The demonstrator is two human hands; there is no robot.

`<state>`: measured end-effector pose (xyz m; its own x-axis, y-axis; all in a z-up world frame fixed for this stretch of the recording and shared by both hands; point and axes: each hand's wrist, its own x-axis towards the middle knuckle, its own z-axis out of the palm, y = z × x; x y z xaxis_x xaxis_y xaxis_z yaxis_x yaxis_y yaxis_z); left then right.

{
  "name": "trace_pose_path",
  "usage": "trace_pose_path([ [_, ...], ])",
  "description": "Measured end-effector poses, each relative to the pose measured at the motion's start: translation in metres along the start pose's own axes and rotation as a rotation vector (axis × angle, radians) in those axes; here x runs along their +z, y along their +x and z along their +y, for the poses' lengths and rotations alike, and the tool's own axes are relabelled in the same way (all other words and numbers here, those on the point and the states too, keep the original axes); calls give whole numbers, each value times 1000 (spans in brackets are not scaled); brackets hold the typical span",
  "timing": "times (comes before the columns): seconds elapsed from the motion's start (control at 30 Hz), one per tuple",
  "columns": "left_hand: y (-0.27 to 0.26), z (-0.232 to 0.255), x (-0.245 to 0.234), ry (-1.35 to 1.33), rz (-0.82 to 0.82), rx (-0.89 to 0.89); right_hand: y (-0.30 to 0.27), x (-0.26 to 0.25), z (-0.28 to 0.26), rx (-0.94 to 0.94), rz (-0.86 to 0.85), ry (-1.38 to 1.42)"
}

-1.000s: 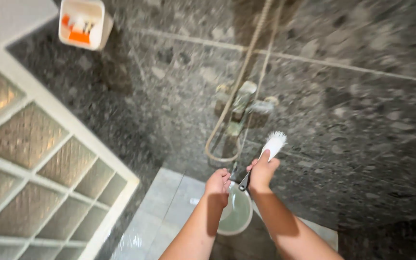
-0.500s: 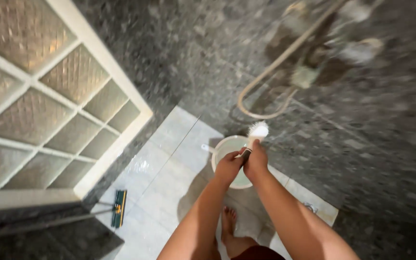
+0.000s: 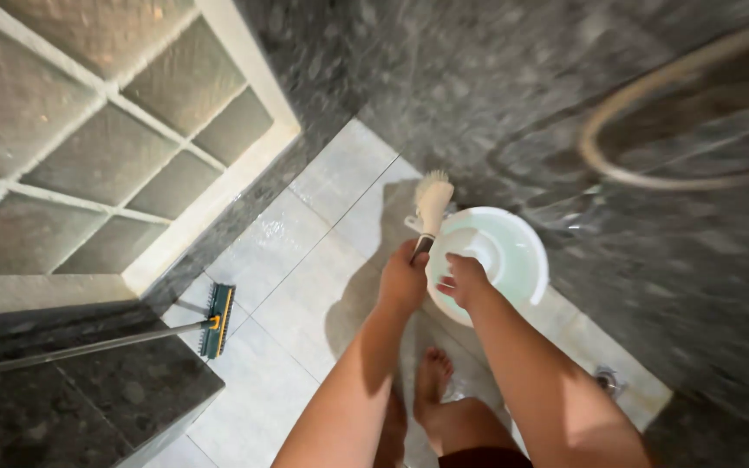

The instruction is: Cleaning and rinsing a shower wall and window with a brush and bucket of water.

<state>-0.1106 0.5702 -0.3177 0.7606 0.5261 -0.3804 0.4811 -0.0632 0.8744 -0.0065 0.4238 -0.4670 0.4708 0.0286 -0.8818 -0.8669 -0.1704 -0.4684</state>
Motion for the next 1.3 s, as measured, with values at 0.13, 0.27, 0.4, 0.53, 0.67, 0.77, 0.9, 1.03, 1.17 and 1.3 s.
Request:
trace_pose_path([
  [0.13,29,-45,-3,42,47,-15,38,7,44,-308,154,-833],
  [0.27,43,-76,-4,-12,98,-13,85,-13,79,-272,470,-1168],
  [0.4,46,-108,2,-130,90,88,-1,-5,43,-389,436,-1410],
  [0.53,49,-113,12,-59,93,9,148,-88,105,-531,-9,-523],
  [0.67,48,-105,24,-129,39,1,104,-73,51,-294,115,-575],
  [0.77,52,-97,39,-167,-23,-28,117,-84,37,-376,117,-676],
  [0.9,58,-102,63,-164,-108,-3,126,-102,22,-88,35,-476],
  [1.03,60,-115,80,-197,-143,-9,110,-110,28,-36,-11,-170],
  [1.17,57,-117,86,-190,-190,-21,144,-136,64,-315,178,-607],
  [1.3,52,-117,83,-102,-205,-2,105,-142,82,-874,446,-1132],
])
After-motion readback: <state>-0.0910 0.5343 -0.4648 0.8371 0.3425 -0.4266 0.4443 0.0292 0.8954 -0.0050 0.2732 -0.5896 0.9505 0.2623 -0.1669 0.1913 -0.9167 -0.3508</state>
